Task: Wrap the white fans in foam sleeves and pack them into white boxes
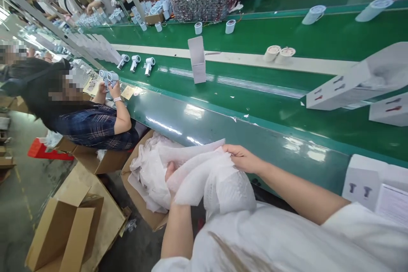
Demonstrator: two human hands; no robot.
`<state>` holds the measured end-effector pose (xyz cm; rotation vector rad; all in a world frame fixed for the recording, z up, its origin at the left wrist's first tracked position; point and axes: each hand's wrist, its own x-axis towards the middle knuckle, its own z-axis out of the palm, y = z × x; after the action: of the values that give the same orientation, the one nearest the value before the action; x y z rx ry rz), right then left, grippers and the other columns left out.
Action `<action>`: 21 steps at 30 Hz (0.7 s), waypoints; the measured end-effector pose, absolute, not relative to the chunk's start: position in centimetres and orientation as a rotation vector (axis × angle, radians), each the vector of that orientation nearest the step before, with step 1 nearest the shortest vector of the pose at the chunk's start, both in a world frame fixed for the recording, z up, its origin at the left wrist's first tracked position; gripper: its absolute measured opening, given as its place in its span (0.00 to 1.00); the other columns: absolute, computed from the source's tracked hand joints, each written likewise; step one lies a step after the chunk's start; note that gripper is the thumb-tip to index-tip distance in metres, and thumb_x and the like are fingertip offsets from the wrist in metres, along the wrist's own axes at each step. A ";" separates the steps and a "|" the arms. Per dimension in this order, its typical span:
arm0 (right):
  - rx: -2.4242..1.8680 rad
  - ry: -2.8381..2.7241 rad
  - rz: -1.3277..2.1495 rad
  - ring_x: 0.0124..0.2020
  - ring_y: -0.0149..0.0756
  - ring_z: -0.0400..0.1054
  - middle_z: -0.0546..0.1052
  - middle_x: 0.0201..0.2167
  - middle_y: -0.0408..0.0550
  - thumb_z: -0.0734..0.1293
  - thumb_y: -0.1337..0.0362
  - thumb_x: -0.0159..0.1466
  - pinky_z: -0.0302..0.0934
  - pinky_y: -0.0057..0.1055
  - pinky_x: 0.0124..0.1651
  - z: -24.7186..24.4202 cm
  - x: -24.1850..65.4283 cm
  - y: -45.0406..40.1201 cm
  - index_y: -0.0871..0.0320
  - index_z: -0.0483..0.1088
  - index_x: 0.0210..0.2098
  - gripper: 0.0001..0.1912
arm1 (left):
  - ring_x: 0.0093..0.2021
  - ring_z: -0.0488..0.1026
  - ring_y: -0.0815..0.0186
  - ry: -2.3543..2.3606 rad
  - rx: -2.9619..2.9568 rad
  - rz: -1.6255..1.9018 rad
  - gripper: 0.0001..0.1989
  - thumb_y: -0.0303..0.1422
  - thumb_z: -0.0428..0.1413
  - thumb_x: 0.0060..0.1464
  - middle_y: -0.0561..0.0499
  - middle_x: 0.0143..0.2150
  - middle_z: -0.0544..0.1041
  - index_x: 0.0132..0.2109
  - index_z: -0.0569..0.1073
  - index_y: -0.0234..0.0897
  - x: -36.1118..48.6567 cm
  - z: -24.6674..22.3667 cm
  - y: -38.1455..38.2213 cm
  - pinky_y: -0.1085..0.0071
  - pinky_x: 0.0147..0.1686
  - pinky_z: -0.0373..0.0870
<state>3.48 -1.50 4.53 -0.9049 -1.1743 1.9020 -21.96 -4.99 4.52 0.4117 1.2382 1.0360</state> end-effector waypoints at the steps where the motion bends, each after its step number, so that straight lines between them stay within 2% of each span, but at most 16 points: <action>1: -0.930 -1.195 1.873 0.36 0.36 0.71 0.77 0.36 0.51 0.69 0.50 0.58 0.64 0.33 0.40 4.7 4.2 -1.8 0.61 0.74 0.40 0.20 | 0.51 0.74 0.51 1.271 0.411 1.084 0.31 0.58 0.46 0.53 0.40 0.45 0.78 0.44 0.76 0.35 -21.9 5.1 -4.4 0.55 0.51 0.71; 4: -0.995 -1.330 1.801 0.38 0.37 0.71 0.77 0.37 0.52 0.66 0.50 0.61 0.65 0.34 0.43 6.1 6.7 -2.6 0.61 0.74 0.40 0.20 | 0.47 0.75 0.57 1.552 0.557 1.570 0.20 0.48 0.58 0.50 0.46 0.41 0.79 0.42 0.75 0.37 -22.5 6.7 -2.4 0.60 0.51 0.70; 6: -0.908 -1.543 1.785 0.42 0.37 0.71 0.76 0.40 0.53 0.63 0.53 0.64 0.64 0.35 0.46 8.0 8.2 -2.9 0.61 0.74 0.40 0.17 | 0.44 0.76 0.60 1.713 0.847 1.691 0.17 0.42 0.62 0.48 0.49 0.39 0.79 0.41 0.75 0.35 -22.9 8.0 -1.5 0.63 0.51 0.70; 9: -0.659 -1.924 1.691 0.52 0.38 0.67 0.69 0.55 0.55 0.59 0.61 0.67 0.62 0.38 0.53 11.4 9.1 -3.5 0.58 0.75 0.40 0.14 | 0.39 0.76 0.63 1.721 1.299 1.365 0.12 0.38 0.62 0.50 0.50 0.35 0.80 0.39 0.77 0.35 -21.9 10.0 -1.7 0.67 0.46 0.72; 12: -0.632 -2.125 1.391 0.64 0.44 0.52 0.50 0.69 0.48 0.61 0.67 0.66 0.54 0.46 0.61 13.6 8.7 -4.3 0.53 0.75 0.41 0.12 | 0.37 0.77 0.64 1.588 1.638 1.155 0.09 0.35 0.60 0.52 0.49 0.36 0.81 0.40 0.79 0.38 -19.3 11.6 -3.6 0.69 0.43 0.73; 14: -0.675 -2.174 1.206 0.68 0.48 0.44 0.41 0.71 0.45 0.61 0.71 0.64 0.51 0.51 0.62 14.0 8.4 -4.8 0.52 0.75 0.42 0.13 | 0.38 0.78 0.64 1.483 1.782 1.166 0.08 0.32 0.59 0.53 0.49 0.39 0.81 0.41 0.80 0.39 -17.6 12.2 -5.0 0.69 0.43 0.74; 17: -0.707 -2.201 1.061 0.70 0.52 0.37 0.35 0.72 0.44 0.61 0.74 0.63 0.50 0.53 0.62 13.7 8.6 -5.5 0.54 0.75 0.42 0.15 | 0.37 0.78 0.65 1.410 1.869 1.214 0.09 0.28 0.58 0.55 0.49 0.39 0.81 0.43 0.79 0.40 -16.0 12.6 -6.4 0.71 0.41 0.75; 19: -0.709 -2.213 1.014 0.70 0.52 0.35 0.32 0.72 0.43 0.60 0.75 0.63 0.49 0.52 0.63 13.7 9.0 -5.8 0.54 0.75 0.43 0.16 | 0.37 0.79 0.66 1.365 1.933 1.214 0.11 0.25 0.57 0.55 0.49 0.39 0.81 0.44 0.79 0.40 -15.6 12.8 -6.6 0.71 0.40 0.75; 21: -0.694 -2.219 1.007 0.71 0.51 0.33 0.33 0.72 0.44 0.60 0.74 0.63 0.47 0.52 0.64 13.9 9.3 -5.9 0.55 0.75 0.43 0.15 | 0.39 0.79 0.65 1.279 2.022 1.212 0.13 0.23 0.56 0.55 0.49 0.40 0.81 0.45 0.78 0.40 -15.3 13.1 -6.8 0.70 0.42 0.75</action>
<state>9.32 -5.91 13.87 -0.6940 -2.2189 1.0074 -15.33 -6.81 13.11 2.0220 1.2789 1.2121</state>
